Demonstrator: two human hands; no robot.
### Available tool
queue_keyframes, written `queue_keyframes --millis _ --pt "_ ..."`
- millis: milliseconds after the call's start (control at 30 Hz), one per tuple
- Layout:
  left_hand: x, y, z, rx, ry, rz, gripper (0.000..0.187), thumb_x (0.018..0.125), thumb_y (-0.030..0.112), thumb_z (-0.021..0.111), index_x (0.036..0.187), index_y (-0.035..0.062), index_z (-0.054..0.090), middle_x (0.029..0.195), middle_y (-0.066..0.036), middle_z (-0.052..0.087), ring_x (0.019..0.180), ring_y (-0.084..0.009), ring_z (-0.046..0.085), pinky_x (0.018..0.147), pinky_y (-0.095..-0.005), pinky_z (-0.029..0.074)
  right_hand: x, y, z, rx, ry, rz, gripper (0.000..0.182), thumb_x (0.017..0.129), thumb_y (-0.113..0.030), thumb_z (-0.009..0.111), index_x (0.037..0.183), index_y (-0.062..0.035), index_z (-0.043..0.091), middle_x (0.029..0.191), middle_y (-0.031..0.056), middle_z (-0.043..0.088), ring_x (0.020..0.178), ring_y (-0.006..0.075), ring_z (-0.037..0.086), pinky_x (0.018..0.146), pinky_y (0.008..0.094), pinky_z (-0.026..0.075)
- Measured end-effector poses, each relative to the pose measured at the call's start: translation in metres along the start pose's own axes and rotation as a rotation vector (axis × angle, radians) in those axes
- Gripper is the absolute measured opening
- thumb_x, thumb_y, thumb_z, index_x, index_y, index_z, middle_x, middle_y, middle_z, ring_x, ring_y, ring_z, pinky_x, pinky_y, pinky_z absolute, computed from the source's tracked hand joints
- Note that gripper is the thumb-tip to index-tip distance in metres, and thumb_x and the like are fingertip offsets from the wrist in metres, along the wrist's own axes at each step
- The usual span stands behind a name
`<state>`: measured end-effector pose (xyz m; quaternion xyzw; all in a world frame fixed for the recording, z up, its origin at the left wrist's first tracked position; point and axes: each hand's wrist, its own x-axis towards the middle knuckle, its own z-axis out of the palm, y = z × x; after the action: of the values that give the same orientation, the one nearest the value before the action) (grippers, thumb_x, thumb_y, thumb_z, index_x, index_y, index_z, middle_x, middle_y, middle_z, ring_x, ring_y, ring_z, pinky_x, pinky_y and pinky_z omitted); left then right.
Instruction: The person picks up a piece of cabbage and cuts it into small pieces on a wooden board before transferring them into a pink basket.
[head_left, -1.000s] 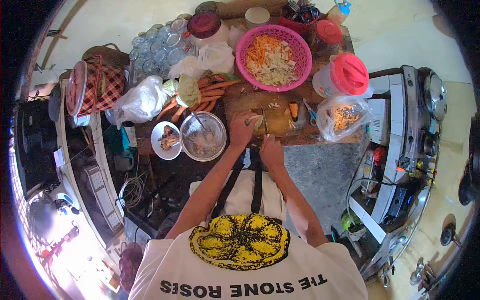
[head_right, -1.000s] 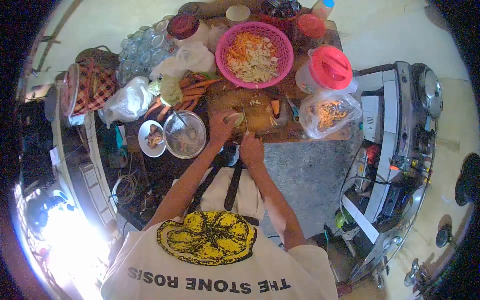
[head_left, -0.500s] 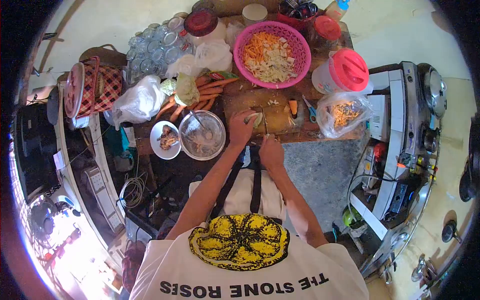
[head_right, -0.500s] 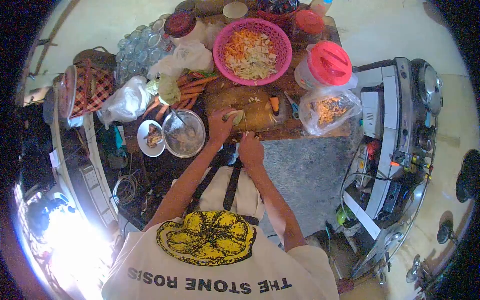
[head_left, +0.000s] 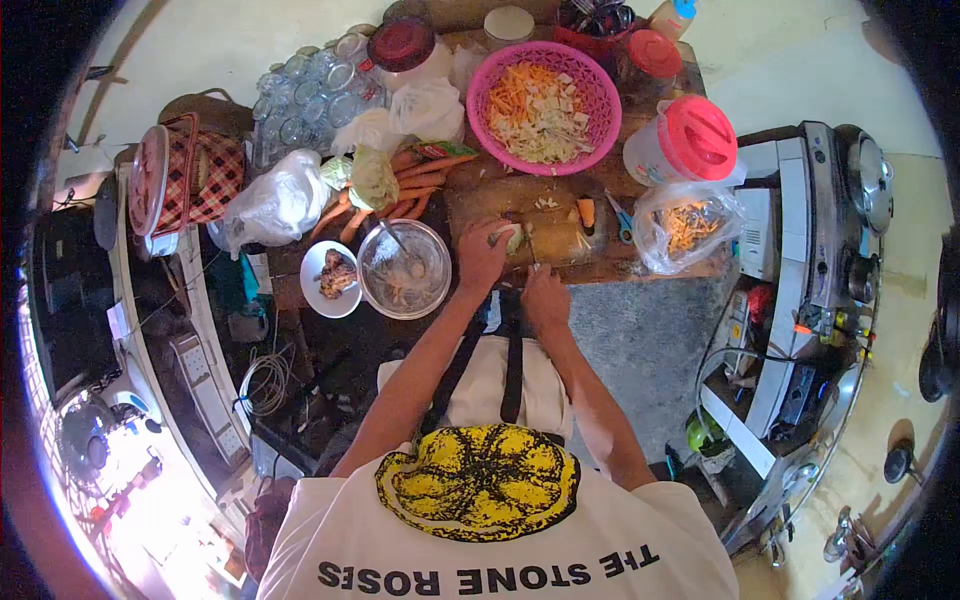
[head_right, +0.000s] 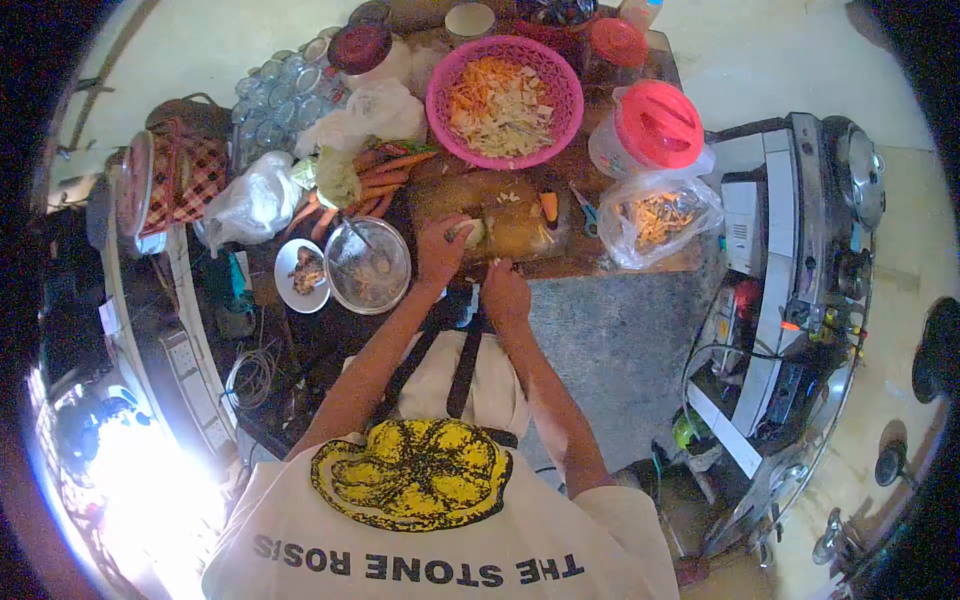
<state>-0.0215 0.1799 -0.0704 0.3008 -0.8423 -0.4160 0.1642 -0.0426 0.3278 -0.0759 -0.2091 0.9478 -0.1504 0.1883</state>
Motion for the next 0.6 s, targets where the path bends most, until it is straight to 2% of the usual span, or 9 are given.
queue_keyframes --millis 167,267,367,600 --pt "0.000 0.009 -0.003 0.021 0.004 -0.022 0.019 0.078 0.016 0.069 0.093 0.0045 0.071 0.100 -0.013 0.068 0.098 -0.0328 0.060 0.090 -0.0404 0.045 -0.004 -0.001 -0.019 0.067 -0.049 0.087 0.034 0.097 -0.033 0.044 0.091 -0.0007 0.054 0.081 0.0256 0.064 0.073 0.0408 0.066 0.062 0.0495 0.054" --pt "-0.001 0.005 -0.001 0.044 -0.013 -0.005 0.019 0.079 0.016 0.068 0.094 0.0044 0.071 0.100 -0.013 0.068 0.098 -0.0330 0.060 0.090 -0.0406 0.045 -0.008 0.002 -0.017 0.055 -0.026 0.043 0.035 0.096 -0.033 0.044 0.090 -0.0007 0.055 0.077 0.0248 0.064 0.069 0.0401 0.066 0.059 0.0494 0.054" --pt "-0.001 0.002 0.002 0.078 -0.008 0.014 0.020 0.079 0.015 0.068 0.094 0.0041 0.070 0.100 -0.013 0.067 0.099 -0.0330 0.059 0.091 -0.0406 0.045 -0.010 0.003 -0.008 0.092 0.011 0.010 0.034 0.097 -0.031 0.045 0.087 0.0006 0.053 0.068 0.0258 0.061 0.063 0.0442 0.063 0.057 0.0523 0.051" --pt "-0.001 0.003 0.003 0.022 -0.013 -0.033 0.019 0.078 0.016 0.068 0.094 0.0047 0.070 0.101 -0.013 0.067 0.101 -0.0335 0.058 0.093 -0.0413 0.043 -0.013 0.000 -0.010 0.032 -0.049 0.009 0.031 0.096 -0.029 0.047 0.086 0.0001 0.053 0.069 0.0249 0.062 0.062 0.0421 0.063 0.054 0.0494 0.051"
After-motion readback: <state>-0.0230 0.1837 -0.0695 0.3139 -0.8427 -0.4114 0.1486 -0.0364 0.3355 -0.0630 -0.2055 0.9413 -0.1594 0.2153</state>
